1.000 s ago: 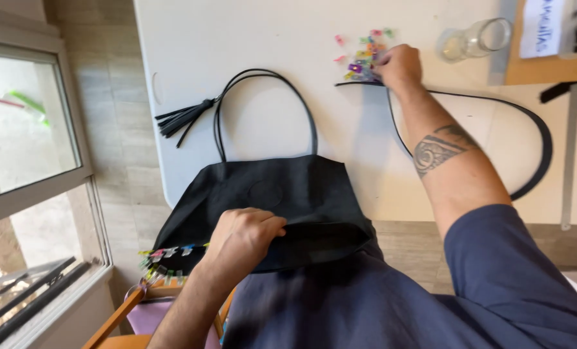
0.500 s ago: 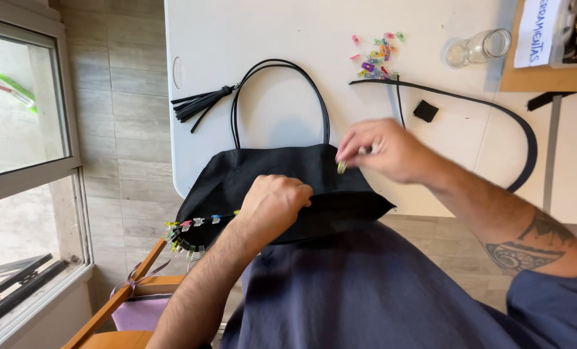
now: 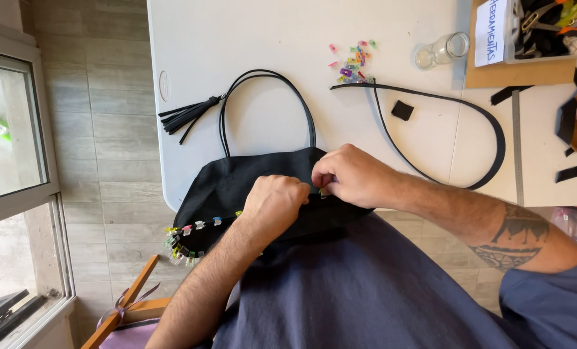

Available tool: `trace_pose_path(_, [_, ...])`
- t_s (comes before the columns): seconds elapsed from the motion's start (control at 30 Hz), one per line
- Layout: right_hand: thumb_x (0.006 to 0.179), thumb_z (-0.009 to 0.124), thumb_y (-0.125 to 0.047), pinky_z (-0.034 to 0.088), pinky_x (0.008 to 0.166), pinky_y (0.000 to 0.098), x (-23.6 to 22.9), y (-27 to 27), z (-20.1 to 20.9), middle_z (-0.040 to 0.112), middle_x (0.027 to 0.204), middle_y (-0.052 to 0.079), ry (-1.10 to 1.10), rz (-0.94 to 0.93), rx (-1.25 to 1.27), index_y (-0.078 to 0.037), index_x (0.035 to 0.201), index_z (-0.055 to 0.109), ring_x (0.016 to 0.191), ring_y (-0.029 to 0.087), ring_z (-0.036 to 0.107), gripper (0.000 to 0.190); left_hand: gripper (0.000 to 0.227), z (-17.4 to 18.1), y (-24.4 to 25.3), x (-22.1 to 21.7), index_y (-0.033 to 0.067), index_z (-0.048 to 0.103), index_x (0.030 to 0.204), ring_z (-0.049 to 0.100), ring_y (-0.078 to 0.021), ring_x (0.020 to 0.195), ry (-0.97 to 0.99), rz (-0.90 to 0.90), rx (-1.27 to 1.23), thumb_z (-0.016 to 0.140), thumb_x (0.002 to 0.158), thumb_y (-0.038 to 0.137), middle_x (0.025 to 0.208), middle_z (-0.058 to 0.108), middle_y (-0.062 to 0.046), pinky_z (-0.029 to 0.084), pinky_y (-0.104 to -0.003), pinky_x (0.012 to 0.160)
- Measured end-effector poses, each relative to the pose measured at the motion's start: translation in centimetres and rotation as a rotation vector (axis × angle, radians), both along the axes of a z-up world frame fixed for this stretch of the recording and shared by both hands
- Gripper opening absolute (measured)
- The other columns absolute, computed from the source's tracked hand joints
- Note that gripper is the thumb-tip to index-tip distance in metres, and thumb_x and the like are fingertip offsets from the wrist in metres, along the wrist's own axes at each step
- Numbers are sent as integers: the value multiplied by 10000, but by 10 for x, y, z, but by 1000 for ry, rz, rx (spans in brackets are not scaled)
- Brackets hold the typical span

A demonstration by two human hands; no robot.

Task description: Attaching plastic sewing clips to the edge of a leather bag component to hold it in place

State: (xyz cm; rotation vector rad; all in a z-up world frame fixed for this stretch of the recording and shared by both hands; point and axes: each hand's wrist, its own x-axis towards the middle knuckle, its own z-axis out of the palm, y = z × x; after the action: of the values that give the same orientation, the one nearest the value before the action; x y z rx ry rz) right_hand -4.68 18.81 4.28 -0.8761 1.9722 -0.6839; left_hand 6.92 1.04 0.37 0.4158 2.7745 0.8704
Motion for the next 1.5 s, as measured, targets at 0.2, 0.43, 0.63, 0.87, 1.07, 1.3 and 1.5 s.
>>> trace_pose_path(0.2, [784,760,-52,581,701,373,4,0,-6,734,763,49,120,51,84,-101,825,743,782,261,728,67,269,0,0,-3,209,613,659,686,-215,613,2,-33,-10,563,909,124,584,626,49,572,-357,554])
trace_pose_path(0.43, [765,835,-196,581,856,522,-2,18,27,750,992,128,163,22,35,-68,1071,734,1009,374,705,347,179,5,-7,-3,244,689,751,733,-208,703,-100,34,-37,620,912,206,674,687,83,603,-354,624])
trace_pose_path(0.63, [926,792,-178,514,555,292,30,61,13,635,666,10,496,-596,-292,-108,886,736,603,166,617,98,106,16,-37,-18,263,760,929,752,-257,812,-184,300,-70,694,916,344,830,753,51,620,-434,688])
trace_pose_path(0.87, [953,787,-233,441,441,245,58,3,-49,632,540,48,164,-919,-560,-58,730,662,463,98,529,310,117,17,-39,-48,160,797,944,762,-301,786,-112,429,96,751,877,245,785,762,-18,622,-404,648])
trace_pose_path(1.07, [972,770,-161,377,454,235,17,-1,-85,572,560,27,117,-993,-546,-40,761,663,513,79,454,266,45,32,-29,-67,63,771,853,734,-297,648,260,508,373,813,836,67,646,715,-62,588,-341,548])
trace_pose_path(1.3, [957,781,-216,509,593,509,-44,-10,27,605,745,253,546,-620,-561,46,889,640,693,477,638,305,82,41,10,-86,20,737,832,622,-88,533,457,948,823,806,877,19,591,679,-56,533,-251,510])
trace_pose_path(1.5, [946,739,-86,539,662,527,-57,3,91,652,760,229,551,-357,-515,34,901,681,723,473,649,141,187,51,57,-47,-7,662,729,739,-230,552,327,1098,1234,797,857,-23,600,690,-131,637,-386,542])
